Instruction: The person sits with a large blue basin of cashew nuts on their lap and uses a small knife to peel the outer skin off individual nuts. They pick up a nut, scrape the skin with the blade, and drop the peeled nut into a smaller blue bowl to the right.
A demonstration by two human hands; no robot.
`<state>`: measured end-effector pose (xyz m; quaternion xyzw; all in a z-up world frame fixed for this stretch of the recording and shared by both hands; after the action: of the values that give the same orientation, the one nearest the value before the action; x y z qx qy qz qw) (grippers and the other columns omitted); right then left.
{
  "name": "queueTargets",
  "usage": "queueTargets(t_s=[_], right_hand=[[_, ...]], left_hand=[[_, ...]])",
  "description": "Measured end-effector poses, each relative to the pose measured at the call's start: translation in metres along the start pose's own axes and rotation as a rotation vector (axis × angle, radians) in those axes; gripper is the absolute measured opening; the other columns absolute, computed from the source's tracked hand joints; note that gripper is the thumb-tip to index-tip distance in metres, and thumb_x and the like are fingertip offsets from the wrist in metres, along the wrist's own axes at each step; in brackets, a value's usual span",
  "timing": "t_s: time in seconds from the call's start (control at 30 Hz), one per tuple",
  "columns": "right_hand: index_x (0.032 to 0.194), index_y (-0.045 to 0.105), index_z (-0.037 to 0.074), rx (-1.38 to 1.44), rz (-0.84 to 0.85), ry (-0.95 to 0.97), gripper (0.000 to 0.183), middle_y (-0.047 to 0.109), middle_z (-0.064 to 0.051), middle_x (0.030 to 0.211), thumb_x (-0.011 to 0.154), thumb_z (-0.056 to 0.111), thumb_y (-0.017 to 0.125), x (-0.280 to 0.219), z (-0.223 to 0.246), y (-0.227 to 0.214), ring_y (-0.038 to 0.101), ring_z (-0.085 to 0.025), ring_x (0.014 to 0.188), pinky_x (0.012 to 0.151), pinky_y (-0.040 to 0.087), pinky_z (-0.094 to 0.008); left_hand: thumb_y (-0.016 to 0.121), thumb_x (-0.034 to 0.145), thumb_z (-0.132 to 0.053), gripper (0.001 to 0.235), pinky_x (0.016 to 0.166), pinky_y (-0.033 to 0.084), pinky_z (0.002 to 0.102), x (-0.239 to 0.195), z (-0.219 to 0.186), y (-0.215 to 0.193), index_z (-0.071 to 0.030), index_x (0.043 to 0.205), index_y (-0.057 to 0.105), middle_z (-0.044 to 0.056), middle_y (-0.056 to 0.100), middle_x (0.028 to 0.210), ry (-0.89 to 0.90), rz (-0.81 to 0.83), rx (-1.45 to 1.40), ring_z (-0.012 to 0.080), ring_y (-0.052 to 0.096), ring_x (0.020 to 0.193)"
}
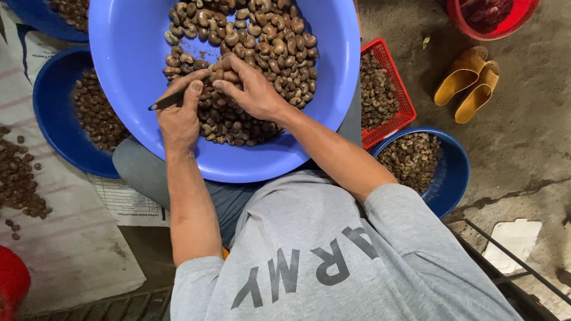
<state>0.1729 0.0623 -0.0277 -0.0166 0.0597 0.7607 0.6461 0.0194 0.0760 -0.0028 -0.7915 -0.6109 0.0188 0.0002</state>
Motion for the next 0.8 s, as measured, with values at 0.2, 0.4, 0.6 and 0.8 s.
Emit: queueTargets(t_s=[0.2,0.4,0.6,0.8], right_hand=[[0.12,0.055,0.006,-0.142,-0.04,-0.064,0.025,0.072,-0.01,0.1,0.099,0.017,0.061,-0.002,0.006,-0.015,0.076,-0.02,0.09,0.078,0.071,-0.031],[0.131,0.05,0.007,-0.238,-0.195,-0.302,0.03,0.065,-0.015,0.119,0.105,-0.001,0.065,-0.061,0.064,-0.082,0.07,-0.023,0.098,0.088,0.07,-0.034],[0.133,0.055,0.007,-0.406,-0.696,-0.38,0.025,0.059,-0.016,0.112,0.11,-0.003,0.06,-0.179,0.023,-0.22,0.072,-0.032,0.101,0.062,0.059,-0.034],[0.114,0.054,0.005,-0.533,-0.792,0.418,0.023,0.061,-0.003,0.085,0.108,0.024,0.066,-0.353,-0.178,-0.314,0.06,-0.012,0.064,0.057,0.051,-0.024]], left_hand=[[0.068,0.104,-0.017,0.023,0.089,0.062,0.026,0.001,0.014,-0.016,-0.001,0.12,0.07,0.012,0.075,0.115,-0.076,-0.18,-0.028,0.0183,0.075,0.103],[0.065,0.108,-0.022,0.026,0.08,0.064,0.03,-0.005,0.022,-0.025,-0.004,0.126,0.07,0.01,0.079,0.099,0.068,-0.217,0.217,0.0182,0.076,0.092],[0.066,0.109,-0.012,0.017,0.073,0.059,0.034,-0.007,-0.001,-0.015,-0.001,0.121,0.071,0.011,0.077,0.099,0.252,-0.201,0.242,0.0196,0.073,0.087],[0.067,0.107,-0.006,0.013,0.055,0.049,0.031,-0.006,-0.007,-0.016,0.004,0.108,0.076,0.01,0.074,0.083,0.317,-0.217,0.323,0.0174,0.061,0.064]])
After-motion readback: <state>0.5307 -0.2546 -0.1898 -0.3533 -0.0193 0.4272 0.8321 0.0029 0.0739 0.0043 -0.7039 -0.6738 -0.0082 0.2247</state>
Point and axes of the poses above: each hand's wrist, its own x-axis towards the middle knuckle, its own y-axis out of the palm, z = x × y, the point moved 8 cm from there along x, towards the middle knuckle
